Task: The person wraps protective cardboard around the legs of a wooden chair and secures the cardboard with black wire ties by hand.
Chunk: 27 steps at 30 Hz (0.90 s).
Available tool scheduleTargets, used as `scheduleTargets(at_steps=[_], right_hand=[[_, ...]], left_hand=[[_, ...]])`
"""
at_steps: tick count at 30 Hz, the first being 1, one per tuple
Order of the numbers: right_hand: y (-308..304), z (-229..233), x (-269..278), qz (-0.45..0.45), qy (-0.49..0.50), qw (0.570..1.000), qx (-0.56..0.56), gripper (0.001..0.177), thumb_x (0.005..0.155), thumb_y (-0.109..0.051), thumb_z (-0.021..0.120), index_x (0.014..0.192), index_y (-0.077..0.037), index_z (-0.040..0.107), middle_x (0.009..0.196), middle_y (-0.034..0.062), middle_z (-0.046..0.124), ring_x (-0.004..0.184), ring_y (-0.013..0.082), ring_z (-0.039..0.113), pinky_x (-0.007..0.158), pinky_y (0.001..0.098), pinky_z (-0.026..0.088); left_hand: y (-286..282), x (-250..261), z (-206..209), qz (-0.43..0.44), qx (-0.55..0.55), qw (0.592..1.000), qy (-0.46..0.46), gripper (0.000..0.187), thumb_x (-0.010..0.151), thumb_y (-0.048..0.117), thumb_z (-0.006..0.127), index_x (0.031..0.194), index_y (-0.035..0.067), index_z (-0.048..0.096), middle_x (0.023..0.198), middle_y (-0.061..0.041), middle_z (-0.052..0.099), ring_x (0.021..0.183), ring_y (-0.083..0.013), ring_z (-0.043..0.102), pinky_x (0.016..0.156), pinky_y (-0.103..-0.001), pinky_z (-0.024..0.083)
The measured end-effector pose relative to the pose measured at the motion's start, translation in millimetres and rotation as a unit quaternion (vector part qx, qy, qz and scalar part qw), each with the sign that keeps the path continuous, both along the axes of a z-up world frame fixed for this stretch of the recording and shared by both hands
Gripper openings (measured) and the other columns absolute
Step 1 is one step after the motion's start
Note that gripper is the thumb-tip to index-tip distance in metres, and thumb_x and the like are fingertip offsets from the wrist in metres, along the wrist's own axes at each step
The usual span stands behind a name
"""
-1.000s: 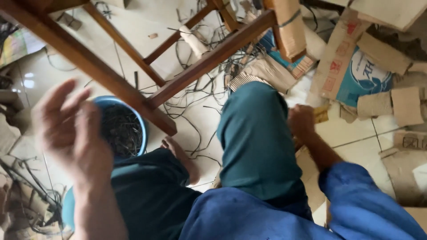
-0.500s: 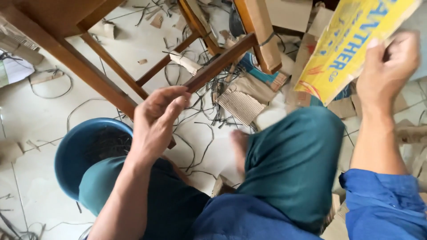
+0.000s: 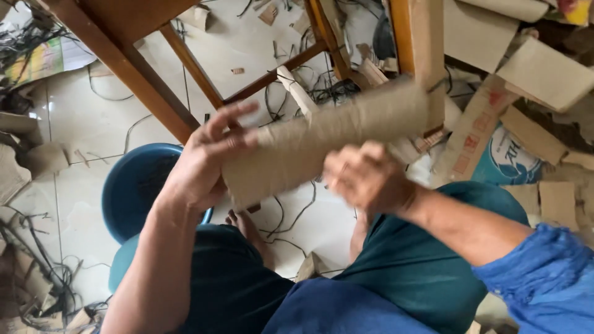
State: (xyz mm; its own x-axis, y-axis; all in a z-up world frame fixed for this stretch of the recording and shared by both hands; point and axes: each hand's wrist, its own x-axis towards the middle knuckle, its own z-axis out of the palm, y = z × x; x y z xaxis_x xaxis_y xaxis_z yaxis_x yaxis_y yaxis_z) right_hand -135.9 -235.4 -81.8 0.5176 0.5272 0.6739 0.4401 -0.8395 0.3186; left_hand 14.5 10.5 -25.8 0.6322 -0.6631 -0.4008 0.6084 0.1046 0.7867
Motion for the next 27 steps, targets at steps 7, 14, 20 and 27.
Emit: scheduleTargets(at_steps=[7,14,20,27], right_hand=[[-22.9,-46.2,20.4,0.029,0.109,0.987,0.116,0.041,0.101,-0.049,0.059,0.122,-0.016,0.071,0.124,0.0100,0.070,0.116,0.0305,0.065,0.101,0.0484,0.046],[-98.3,-38.3,22.6,-0.067,0.222,0.946,0.226,0.071,0.099,-0.056,0.063,0.142,0.001,0.064,0.111,0.0240,0.068,0.112,0.0469,0.064,0.101,0.0584,0.045],[-91.9,-6.6,9.9,-0.197,0.224,0.953,0.043,0.080,0.093,-0.067,0.068,0.150,-0.012,0.063,0.146,0.0203,0.065,0.138,0.0407,0.054,0.121,0.0574,0.037],[-81.1,-38.3,25.7,-0.173,0.263,0.949,-0.001,0.086,0.086,-0.027,0.084,0.162,-0.026,0.044,0.150,0.0184,0.064,0.139,0.0453,0.056,0.123,0.0606,0.038]], left_hand=[[17.6,2.4,-46.4,0.024,0.178,0.962,-0.207,0.049,0.087,0.002,0.076,0.135,0.005,0.064,0.093,-0.011,0.077,0.088,-0.0159,0.074,0.087,-0.029,0.057],[25.1,1.0,-64.5,0.117,0.022,0.987,-0.105,0.038,0.088,-0.008,0.071,0.125,-0.003,0.063,0.088,-0.013,0.074,0.075,-0.0132,0.071,0.076,-0.030,0.062],[11.4,0.3,-71.7,0.130,0.107,0.977,-0.133,0.019,0.091,0.005,0.074,0.108,0.009,0.070,0.100,-0.005,0.073,0.084,-0.0130,0.066,0.069,-0.025,0.056],[-2.2,-8.1,-73.5,0.112,0.273,0.921,-0.252,0.019,0.092,0.009,0.061,0.105,0.014,0.073,0.110,-0.003,0.076,0.097,-0.0152,0.066,0.076,-0.028,0.052]])
